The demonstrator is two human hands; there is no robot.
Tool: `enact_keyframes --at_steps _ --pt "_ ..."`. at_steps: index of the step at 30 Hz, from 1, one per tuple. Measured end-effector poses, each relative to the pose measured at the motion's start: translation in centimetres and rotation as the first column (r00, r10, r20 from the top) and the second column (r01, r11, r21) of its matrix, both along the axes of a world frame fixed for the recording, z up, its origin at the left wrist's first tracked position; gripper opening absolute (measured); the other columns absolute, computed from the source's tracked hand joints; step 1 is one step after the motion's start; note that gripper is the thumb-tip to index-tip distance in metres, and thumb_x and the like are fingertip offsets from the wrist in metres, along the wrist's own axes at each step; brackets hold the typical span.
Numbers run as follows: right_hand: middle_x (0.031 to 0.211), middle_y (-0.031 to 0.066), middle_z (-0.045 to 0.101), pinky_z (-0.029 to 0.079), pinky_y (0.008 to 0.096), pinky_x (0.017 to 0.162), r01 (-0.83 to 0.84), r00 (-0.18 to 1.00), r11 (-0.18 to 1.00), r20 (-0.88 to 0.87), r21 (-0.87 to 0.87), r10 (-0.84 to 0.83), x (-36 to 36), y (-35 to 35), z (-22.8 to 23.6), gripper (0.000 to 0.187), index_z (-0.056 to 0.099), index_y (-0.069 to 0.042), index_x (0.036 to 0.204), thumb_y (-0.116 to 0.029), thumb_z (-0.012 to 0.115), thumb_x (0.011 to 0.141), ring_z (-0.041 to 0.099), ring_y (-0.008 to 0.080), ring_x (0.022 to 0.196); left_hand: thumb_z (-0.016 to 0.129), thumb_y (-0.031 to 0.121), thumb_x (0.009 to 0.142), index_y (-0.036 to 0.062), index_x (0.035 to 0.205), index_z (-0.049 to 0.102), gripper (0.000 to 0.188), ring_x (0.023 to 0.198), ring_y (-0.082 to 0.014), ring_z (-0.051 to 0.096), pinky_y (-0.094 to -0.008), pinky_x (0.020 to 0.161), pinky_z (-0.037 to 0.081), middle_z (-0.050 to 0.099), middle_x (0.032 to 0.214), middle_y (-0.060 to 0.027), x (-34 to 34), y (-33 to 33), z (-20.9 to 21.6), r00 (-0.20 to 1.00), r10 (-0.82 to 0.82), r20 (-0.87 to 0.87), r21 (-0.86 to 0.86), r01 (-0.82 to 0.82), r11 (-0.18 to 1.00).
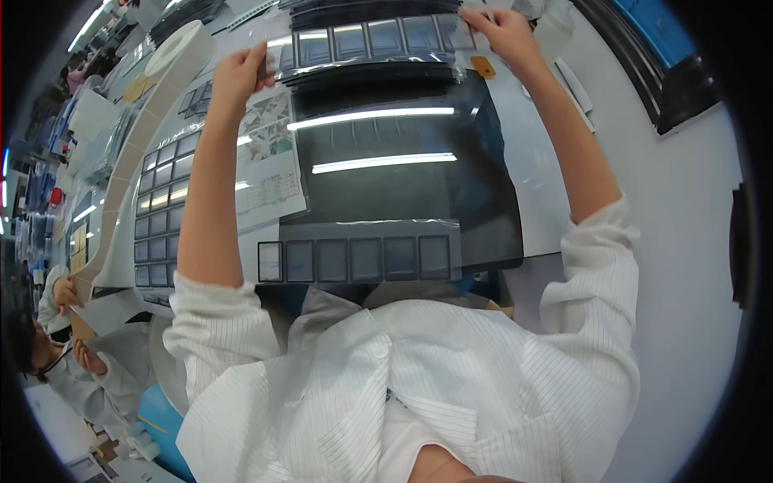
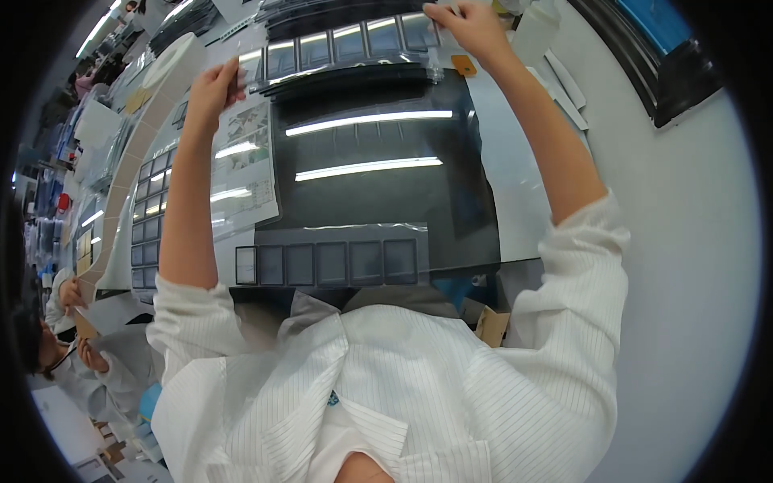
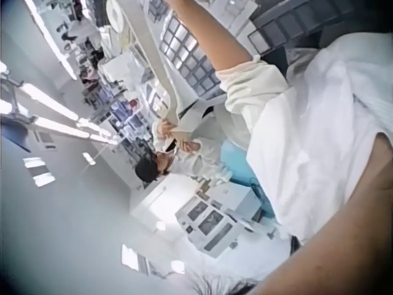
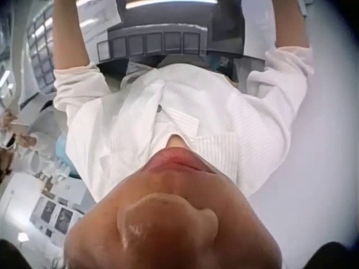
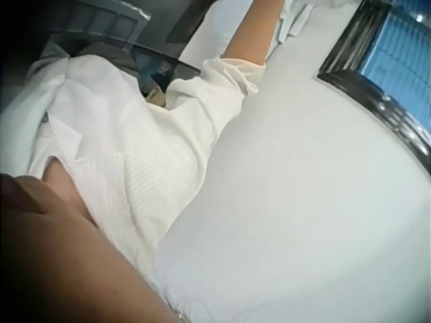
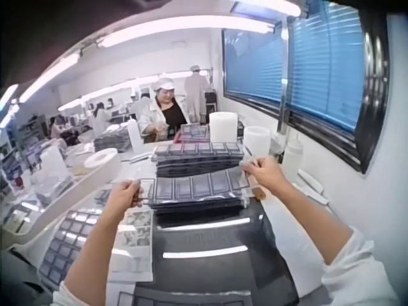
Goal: Inspecting and sorting small rectangular panels, removing protective film and placing them into a grid tray.
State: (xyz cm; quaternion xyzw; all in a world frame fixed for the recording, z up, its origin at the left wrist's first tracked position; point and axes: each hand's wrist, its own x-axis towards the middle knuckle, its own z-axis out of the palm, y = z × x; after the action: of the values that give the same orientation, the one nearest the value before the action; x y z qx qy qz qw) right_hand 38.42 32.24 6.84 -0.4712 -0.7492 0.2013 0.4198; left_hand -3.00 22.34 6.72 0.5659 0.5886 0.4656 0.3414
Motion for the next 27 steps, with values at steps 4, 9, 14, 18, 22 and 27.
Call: enact_keyframes --at_steps 4,9,14,18,22,27 --pt "0.073 0.0081 0.063 0.049 0.0371 0.061 0.157 0.902 0.877 0.296 0.453 -0.315 -4.7 -1.0 2.1 0.041 0.061 -0.001 0.09 -0.039 0.07 0.08 0.063 0.0213 0.064 0.053 0.044 0.093 0.0016 0.086 0.065 0.045 0.063 -0.0181 0.066 -0.0301 0.059 0.049 0.065 0.074 -0.0089 -2.3 1.9 -1.2 0.549 0.437 -0.712 0.292 -0.334 0.896" --pt "0.081 0.0037 0.063 0.042 0.0264 0.055 -0.331 0.896 0.943 0.322 0.027 0.305 -4.6 -8.1 -0.6 0.028 0.064 -0.002 0.095 -0.029 0.063 0.09 0.056 0.0102 0.065 0.055 0.039 0.093 0.0009 0.086 0.065 0.04 0.053 -0.0138 0.057 -0.0281 0.053 0.044 0.064 0.067 -0.0052 1.6 -9.9 -0.5 0.892 0.098 -0.441 0.107 -0.056 0.993" --pt "0.082 0.0026 0.061 0.037 0.0242 0.058 -0.432 0.773 0.87 0.398 -0.239 0.494 -5.5 -16.8 -2.4 0.02 0.061 -0.002 0.094 -0.021 0.064 0.09 0.048 0.0088 0.068 0.058 0.02 0.093 0.001 0.087 0.066 0.022 0.052 -0.0055 0.052 -0.0207 0.048 0.038 0.06 0.064 -0.0008 2.1 -20.6 -2.9 0.955 0.177 -0.24 0.058 -0.168 0.984" --pt "0.083 0.0031 0.061 0.037 0.0243 0.058 -0.45 0.765 0.774 0.255 -0.446 0.592 -6.7 -20.1 -2.2 0.015 0.06 -0.001 0.094 -0.014 0.065 0.089 0.047 0.0091 0.067 0.061 0.015 0.093 -0.0003 0.086 0.065 0.017 0.052 -0.0026 0.049 -0.018 0.048 0.036 0.058 0.063 -0.0001 1.7 -25.9 -3.9 0.91 0.392 -0.131 0.081 -0.385 0.919" --pt "0.08 0.0068 0.058 0.038 0.0268 0.059 -0.56 0.697 0.741 0.272 -0.371 0.663 -7.7 -20.5 -3.4 0.013 0.059 0.0 0.093 -0.011 0.064 0.088 0.05 0.0152 0.068 0.066 0.012 0.09 -0.0008 0.081 0.065 0.016 0.051 -0.0011 0.048 -0.0171 0.048 0.035 0.056 0.059 0.0021 2.9 -28.8 -5.1 0.899 0.424 -0.112 -0.007 -0.428 0.904" --pt "0.078 0.0078 0.056 0.04 0.0271 0.061 -0.555 0.661 0.717 0.299 -0.421 0.688 -9.6 -21.6 -3.2 0.014 0.06 0.0 0.091 -0.012 0.065 0.088 0.051 0.017 0.069 0.069 0.008 0.085 0.0018 0.083 0.066 0.008 0.057 -0.0055 0.053 -0.02 0.051 0.038 0.06 0.066 -0.0014 3.9 -28.9 -6.2 0.838 0.493 -0.234 0.149 -0.471 0.87"
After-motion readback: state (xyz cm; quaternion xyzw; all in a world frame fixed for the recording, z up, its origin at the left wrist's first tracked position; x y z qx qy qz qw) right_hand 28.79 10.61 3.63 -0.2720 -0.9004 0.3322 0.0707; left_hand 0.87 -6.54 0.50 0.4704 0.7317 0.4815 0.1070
